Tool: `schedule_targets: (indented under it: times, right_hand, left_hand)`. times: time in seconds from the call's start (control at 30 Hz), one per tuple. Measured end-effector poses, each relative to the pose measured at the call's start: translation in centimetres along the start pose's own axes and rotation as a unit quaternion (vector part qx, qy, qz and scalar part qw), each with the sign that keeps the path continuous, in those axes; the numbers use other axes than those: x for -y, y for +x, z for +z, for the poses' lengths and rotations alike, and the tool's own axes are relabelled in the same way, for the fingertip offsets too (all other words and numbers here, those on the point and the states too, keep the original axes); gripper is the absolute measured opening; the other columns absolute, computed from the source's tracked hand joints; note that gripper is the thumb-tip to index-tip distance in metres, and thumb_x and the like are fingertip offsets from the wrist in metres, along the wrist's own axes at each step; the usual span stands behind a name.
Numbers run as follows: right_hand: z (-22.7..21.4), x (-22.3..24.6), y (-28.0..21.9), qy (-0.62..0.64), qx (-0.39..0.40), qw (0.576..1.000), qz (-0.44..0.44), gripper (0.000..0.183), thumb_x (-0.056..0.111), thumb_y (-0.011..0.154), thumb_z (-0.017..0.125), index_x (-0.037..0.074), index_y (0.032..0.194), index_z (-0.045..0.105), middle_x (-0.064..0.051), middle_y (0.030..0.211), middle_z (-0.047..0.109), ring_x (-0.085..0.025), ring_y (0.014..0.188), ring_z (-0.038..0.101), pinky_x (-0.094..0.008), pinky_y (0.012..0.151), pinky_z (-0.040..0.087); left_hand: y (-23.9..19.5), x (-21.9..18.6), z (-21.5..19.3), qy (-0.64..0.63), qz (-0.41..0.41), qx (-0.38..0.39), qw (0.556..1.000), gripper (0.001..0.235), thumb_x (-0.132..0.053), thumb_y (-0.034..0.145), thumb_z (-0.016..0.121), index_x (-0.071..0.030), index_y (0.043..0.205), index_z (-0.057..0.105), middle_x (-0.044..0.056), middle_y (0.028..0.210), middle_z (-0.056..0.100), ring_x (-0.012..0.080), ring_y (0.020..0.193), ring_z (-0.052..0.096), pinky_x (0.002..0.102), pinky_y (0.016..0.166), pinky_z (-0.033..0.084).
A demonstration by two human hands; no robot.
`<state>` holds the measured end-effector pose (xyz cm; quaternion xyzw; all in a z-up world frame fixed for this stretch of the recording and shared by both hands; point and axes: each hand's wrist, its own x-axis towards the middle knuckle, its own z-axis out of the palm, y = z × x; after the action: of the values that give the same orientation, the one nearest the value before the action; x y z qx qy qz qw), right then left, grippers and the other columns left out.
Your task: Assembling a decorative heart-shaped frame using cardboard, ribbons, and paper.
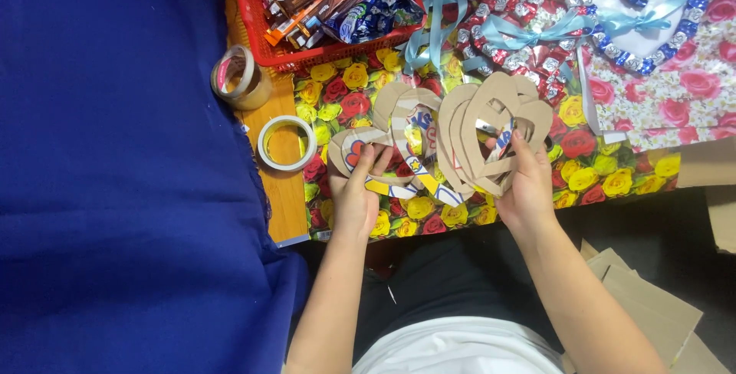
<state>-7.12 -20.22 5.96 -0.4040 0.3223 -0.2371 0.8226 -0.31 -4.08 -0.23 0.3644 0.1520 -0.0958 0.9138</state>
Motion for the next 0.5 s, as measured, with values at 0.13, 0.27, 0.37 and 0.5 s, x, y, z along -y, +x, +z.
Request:
schedule_targets:
  times: [0.13,0.27,0.37,0.5]
  right_hand:
    - [-0.4,-0.2,0.0,-0.01,0.019,1.0,0.007,0.014,0.022,0.1,0.053,0.01,0.106,0.054,-0.005,0.085,0.068,-0.012,0.076,0.072,-0.026,0.067,0.064]
    - [-0.1,0.4,-0.2,0.02,0.015,0.999,0.027,0.015,0.022,0.098,0.055,0.011,0.108,0.053,-0.004,0.091,0.068,-0.013,0.081,0.071,-0.026,0.069,0.063]
    - [-1.5,-0.1,1.0,0.044,0.016,0.997,0.053,0.016,0.025,0.095,0.059,0.012,0.104,0.055,-0.005,0.089,0.068,-0.014,0.082,0.07,-0.03,0.076,0.062]
    - [-2.4,0.1,1.8,0.112,-0.001,0.99,0.09,0.015,0.023,0.093,0.062,0.012,0.1,0.054,-0.006,0.098,0.068,-0.016,0.092,0.07,-0.033,0.084,0.062]
  left_hand:
    - [-0.9,-1.0,1.4,0.011,0.008,0.015,1.0,0.041,-0.004,0.084,0.072,-0.013,0.116,0.047,0.008,0.106,0.058,0.0275,0.101,0.067,0.052,0.096,0.054]
    - [-0.9,-1.0,1.3,-0.028,0.009,0.023,0.999,0.025,-0.013,0.091,0.066,-0.017,0.105,0.046,0.003,0.106,0.057,0.0253,0.104,0.064,0.053,0.102,0.049]
    - [-0.5,-0.9,1.0,-0.026,0.02,0.029,0.999,0.02,-0.018,0.094,0.063,-0.018,0.104,0.046,0.007,0.112,0.057,0.0305,0.111,0.062,0.057,0.105,0.045]
    - [0.3,-0.4,0.3,-0.009,0.035,0.01,0.999,0.029,-0.016,0.095,0.062,-0.017,0.116,0.042,0.01,0.119,0.052,0.0295,0.11,0.06,0.052,0.106,0.046]
